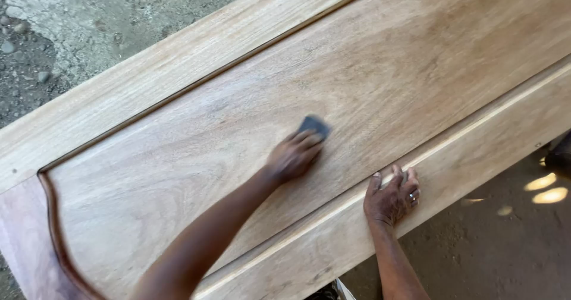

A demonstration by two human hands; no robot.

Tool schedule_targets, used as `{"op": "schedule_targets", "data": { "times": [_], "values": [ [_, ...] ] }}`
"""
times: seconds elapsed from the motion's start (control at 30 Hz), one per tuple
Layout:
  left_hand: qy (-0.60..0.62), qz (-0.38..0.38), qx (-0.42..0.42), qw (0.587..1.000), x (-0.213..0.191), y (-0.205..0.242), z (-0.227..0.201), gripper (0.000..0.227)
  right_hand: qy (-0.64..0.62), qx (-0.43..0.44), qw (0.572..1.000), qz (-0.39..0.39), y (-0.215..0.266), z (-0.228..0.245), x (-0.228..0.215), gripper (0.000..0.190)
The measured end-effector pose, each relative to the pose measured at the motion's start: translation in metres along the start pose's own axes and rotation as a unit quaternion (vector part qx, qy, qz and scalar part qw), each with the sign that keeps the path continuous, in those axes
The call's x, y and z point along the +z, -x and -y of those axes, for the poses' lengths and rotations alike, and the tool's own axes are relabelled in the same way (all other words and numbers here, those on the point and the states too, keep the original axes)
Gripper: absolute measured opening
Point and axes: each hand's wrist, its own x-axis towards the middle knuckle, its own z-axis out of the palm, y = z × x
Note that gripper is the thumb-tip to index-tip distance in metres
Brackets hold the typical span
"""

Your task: Sand the surface of a wooden door using sandpaper.

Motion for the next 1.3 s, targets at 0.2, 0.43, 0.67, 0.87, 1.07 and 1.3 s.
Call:
{"op": "schedule_targets", "data": {
  "times": [0.2, 0.43, 0.67, 0.87, 1.07, 1.3],
  "values": [
    [-0.051, -0.066, -0.125, 0.989, -0.021, 0.254, 0.004, 0.039, 0.011, -0.014, 1.000, -0.014, 0.003, -0.001, 0.002, 0.053],
    [0.003, -0.116, -0.038, 0.992, -0.011, 0.081, 0.015, 0.038, 0.020, -0.005, 1.000, 0.002, -0.001, 0.002, 0.001, 0.053],
    [0.047, -0.019, -0.023, 0.998, -0.042, -0.103, -0.014, 0.037, 0.006, 0.008, 1.000, -0.005, -0.003, -0.001, 0.008, 0.052],
    [0.000, -0.017, -0.054, 0.998, -0.025, 0.087, 0.015, 0.043, 0.011, -0.004, 1.000, -0.005, 0.002, -0.007, 0.012, 0.053],
    [-0.056, -0.041, -0.216, 0.974, -0.058, 0.311, 0.024, 0.044, 0.003, 0.034, 0.999, 0.035, -0.003, 0.006, 0.003, 0.055],
    [-0.019, -0.006, -0.152, 0.988, -0.033, 0.198, 0.038, 0.048, 0.031, 0.066, 0.991, 0.114, 0.038, 0.111, 0.030, 0.088]
  ]
}}
